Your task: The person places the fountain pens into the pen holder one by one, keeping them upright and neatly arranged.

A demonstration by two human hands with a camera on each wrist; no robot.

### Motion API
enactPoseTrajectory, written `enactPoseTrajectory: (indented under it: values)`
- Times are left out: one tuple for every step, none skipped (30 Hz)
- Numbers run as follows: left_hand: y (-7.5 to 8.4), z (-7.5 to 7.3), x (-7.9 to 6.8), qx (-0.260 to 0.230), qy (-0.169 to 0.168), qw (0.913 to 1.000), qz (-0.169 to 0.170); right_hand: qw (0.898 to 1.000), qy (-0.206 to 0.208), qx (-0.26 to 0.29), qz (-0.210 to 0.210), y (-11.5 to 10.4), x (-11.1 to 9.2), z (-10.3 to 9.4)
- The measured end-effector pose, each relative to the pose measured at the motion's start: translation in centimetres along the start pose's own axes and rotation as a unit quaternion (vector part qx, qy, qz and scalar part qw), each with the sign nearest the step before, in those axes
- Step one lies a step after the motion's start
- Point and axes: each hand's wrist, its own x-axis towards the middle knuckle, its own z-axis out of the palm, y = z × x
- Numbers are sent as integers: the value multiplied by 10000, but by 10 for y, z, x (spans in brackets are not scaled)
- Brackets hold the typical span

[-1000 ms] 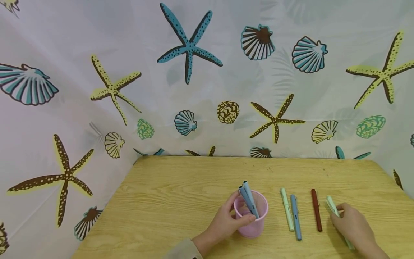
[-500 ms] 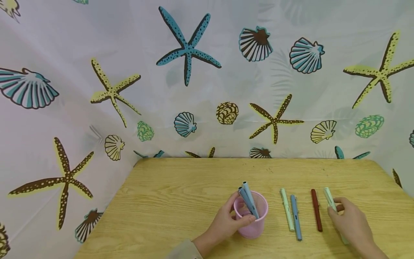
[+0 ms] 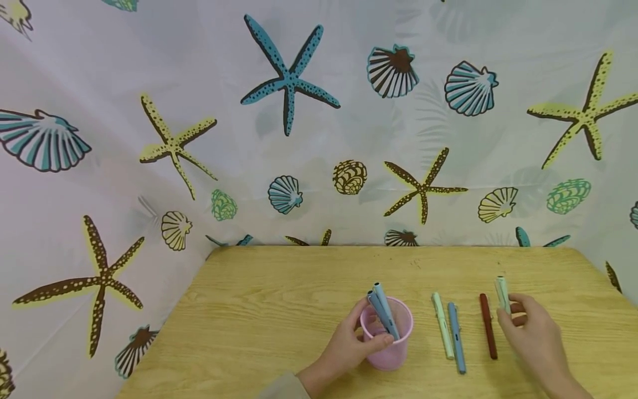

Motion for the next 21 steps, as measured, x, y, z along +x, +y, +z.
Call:
enactPoseTrajectory:
  values:
    - [0, 0, 0, 7, 7, 10000, -10, 9999, 98, 47, -86, -2, -1, 1]
    - [0, 0, 0, 9, 12, 10000, -25, 9996, 203, 97, -181, -3, -1, 3]
    - [0, 1, 0, 5, 19, 10000, -43, 9989, 327, 155, -291, -4, -2, 5]
    - [4, 1, -1, -14, 19, 10000, -57, 9980, 453, 199, -393, -6, -2, 6]
    - [4, 1, -1, -22, 17, 10000, -63, 9970, 559, 268, -466, -8, -3, 8]
    - [4, 1, -1, -37, 17, 10000, -66, 9956, 675, 324, -560, -10, -4, 9]
    - [4, 1, -1, -52, 13, 10000, -62, 9943, 768, 391, -635, -13, -5, 10]
    - [4, 1, 0, -59, 9, 10000, -65, 9933, 819, 459, -674, -15, -6, 11]
    - [5, 1, 0, -64, 12, 10000, -63, 9923, 863, 529, -716, -17, -6, 12]
    - [4, 1, 0, -69, 2, 10000, -49, 9914, 894, 591, -755, -20, -7, 13]
    - [1, 1, 1, -62, 0, 10000, -41, 9902, 926, 661, -815, -22, -7, 14]
    - [1, 1, 1, -67, 7, 10000, -41, 9888, 958, 725, -887, -23, -7, 15]
    - [1, 1, 1, -62, 10, 10000, -36, 9876, 977, 793, -943, -24, -7, 16]
    - [0, 2, 0, -60, 15, 10000, -34, 9859, 1018, 858, -1016, -25, -7, 18]
    - [0, 2, 0, -67, 19, 10000, -33, 9842, 1059, 926, -1076, -26, -6, 19]
    - [0, 2, 0, -74, 15, 10000, -24, 9826, 1103, 981, -1128, -27, -6, 20]
    - [0, 2, 0, -85, 20, 10000, -20, 9811, 1139, 1033, -1173, -27, -6, 21]
    - [1, 2, 0, -88, 22, 10000, -18, 9800, 1170, 1078, -1199, -28, -5, 22]
    - [1, 3, 1, -86, 16, 10000, -5, 9786, 1204, 1130, -1226, -29, -5, 23]
    - [1, 3, 1, -85, 15, 10000, 3, 9771, 1241, 1185, -1256, -30, -4, 23]
    - [0, 2, 1, -85, 12, 10000, 11, 9756, 1279, 1212, -1308, -31, -4, 24]
